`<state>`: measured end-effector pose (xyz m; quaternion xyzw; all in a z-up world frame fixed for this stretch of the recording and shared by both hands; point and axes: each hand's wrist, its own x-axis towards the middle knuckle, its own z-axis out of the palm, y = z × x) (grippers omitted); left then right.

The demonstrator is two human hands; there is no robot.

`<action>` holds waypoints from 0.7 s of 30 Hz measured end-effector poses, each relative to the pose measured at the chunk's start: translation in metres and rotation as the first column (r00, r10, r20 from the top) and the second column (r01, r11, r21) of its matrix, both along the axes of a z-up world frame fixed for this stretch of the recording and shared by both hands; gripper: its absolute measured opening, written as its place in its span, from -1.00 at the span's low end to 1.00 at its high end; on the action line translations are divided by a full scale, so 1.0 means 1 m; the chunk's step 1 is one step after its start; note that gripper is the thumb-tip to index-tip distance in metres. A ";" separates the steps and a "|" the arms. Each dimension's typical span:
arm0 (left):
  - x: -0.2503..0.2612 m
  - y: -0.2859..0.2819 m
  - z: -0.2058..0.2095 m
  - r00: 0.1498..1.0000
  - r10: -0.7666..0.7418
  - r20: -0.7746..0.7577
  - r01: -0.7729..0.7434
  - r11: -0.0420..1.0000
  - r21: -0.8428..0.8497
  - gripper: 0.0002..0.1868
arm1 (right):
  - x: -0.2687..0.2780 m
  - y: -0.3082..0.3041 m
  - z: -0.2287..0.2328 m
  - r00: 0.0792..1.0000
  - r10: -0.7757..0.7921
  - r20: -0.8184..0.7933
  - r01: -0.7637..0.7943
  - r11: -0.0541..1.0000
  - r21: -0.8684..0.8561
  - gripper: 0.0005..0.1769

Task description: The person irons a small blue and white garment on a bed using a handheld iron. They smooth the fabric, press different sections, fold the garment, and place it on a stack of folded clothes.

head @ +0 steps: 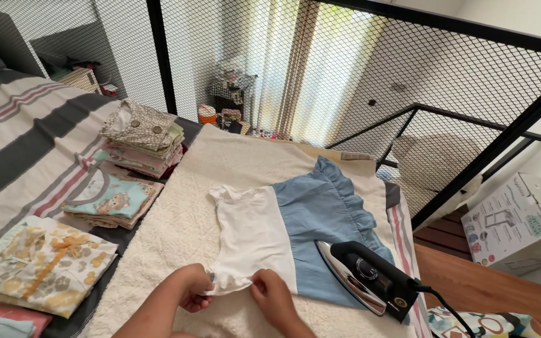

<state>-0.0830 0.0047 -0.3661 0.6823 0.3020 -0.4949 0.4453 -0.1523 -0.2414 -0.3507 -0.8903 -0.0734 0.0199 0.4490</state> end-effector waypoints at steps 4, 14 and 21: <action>0.014 0.000 -0.034 0.990 -0.028 -0.139 0.023 0.999 -0.038 -0.71 | 0.004 -0.036 0.023 0.982 0.130 -0.141 -0.132 0.991 -0.006 -0.87; -0.017 -0.024 0.063 0.781 -0.622 0.055 0.585 0.761 0.280 -0.50 | -0.017 -0.045 0.027 0.690 0.673 0.267 -0.498 0.709 -0.500 -0.78; -0.030 -0.055 0.096 0.497 -0.853 -0.163 0.794 0.371 0.481 -0.15 | 0.015 -0.169 0.091 0.877 -0.265 0.400 0.478 0.552 -0.683 -0.24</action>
